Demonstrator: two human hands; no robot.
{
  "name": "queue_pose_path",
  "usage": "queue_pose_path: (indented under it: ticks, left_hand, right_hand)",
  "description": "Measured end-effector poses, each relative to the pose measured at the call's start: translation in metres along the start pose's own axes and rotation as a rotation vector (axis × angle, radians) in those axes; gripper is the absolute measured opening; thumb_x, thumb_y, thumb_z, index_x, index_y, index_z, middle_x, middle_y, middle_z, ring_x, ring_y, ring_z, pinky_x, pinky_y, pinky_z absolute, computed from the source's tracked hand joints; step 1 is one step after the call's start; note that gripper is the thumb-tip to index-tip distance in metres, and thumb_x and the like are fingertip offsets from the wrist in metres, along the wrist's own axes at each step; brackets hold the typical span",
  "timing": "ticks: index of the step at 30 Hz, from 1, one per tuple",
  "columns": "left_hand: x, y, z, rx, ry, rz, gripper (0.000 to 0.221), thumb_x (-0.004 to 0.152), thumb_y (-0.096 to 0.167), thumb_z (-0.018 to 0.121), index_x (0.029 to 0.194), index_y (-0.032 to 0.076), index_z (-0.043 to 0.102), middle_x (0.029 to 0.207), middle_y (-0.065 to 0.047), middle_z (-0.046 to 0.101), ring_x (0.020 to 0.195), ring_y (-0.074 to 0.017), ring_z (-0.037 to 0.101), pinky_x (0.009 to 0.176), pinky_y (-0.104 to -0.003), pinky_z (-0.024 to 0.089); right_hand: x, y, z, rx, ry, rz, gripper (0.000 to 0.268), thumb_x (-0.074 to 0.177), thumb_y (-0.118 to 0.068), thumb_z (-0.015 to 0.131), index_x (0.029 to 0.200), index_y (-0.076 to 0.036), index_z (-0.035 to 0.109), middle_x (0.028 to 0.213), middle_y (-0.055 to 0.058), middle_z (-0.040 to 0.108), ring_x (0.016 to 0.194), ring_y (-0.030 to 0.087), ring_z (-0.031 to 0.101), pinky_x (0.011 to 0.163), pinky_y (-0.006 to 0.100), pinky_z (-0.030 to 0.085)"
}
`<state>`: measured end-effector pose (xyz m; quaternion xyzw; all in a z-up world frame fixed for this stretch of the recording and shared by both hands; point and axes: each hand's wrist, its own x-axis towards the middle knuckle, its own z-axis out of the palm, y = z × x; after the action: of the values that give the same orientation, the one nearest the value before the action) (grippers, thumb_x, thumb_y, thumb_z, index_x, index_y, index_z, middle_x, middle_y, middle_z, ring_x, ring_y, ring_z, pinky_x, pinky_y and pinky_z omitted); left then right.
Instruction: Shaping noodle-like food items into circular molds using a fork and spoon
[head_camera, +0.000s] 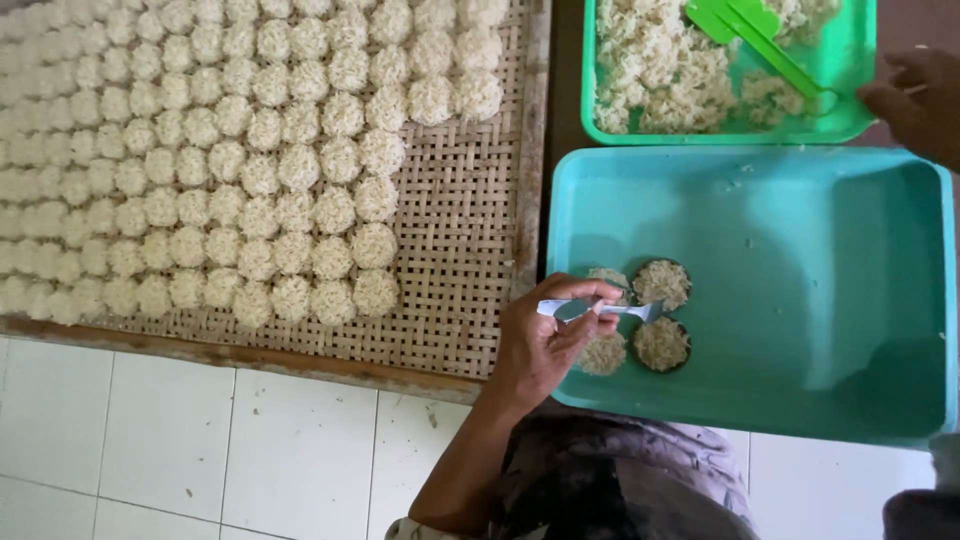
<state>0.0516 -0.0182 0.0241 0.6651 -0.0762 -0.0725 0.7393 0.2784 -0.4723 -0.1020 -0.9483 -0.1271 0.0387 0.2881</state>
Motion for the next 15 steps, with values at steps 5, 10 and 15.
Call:
queue_pose_path:
  ticks: [5, 10, 15]
  left_hand:
    - [0.004, -0.006, -0.005, -0.046, -0.002, -0.028, 0.025, 0.099, 0.015, 0.064, 0.117, -0.002, 0.064, 0.110, -0.015, 0.065, 0.092, -0.0258, 0.074, 0.086, -0.035, 0.068]
    - [0.012, -0.013, -0.010, -0.048, -0.022, -0.085, 0.020, 0.100, 0.005, 0.060, 0.118, -0.004, 0.063, 0.110, -0.015, 0.064, 0.092, -0.0251, 0.074, 0.084, -0.033, 0.065]
    - [0.014, -0.021, -0.011, -0.077, -0.023, -0.106, 0.025, 0.100, 0.016, 0.062, 0.116, -0.004, 0.063, 0.113, -0.018, 0.066, 0.090, -0.0256, 0.073, 0.083, -0.034, 0.066]
  right_hand:
    - [0.041, 0.006, 0.008, -0.034, -0.112, 0.140, 0.036, 0.099, 0.014, 0.072, 0.133, 0.023, 0.066, 0.107, 0.045, 0.069, 0.081, 0.052, 0.071, 0.067, 0.060, 0.061]
    - [0.053, 0.072, 0.020, 0.259, -0.142, 0.074, 0.044, 0.094, 0.028, 0.060, 0.138, 0.025, 0.058, 0.112, 0.043, 0.066, 0.082, 0.049, 0.065, 0.066, 0.054, 0.055]
    - [0.039, 0.075, 0.025, 0.152, -0.108, 0.043, 0.050, 0.105, 0.022, 0.056, 0.154, 0.024, 0.048, 0.105, 0.044, 0.064, 0.066, 0.047, 0.063, 0.049, 0.050, 0.053]
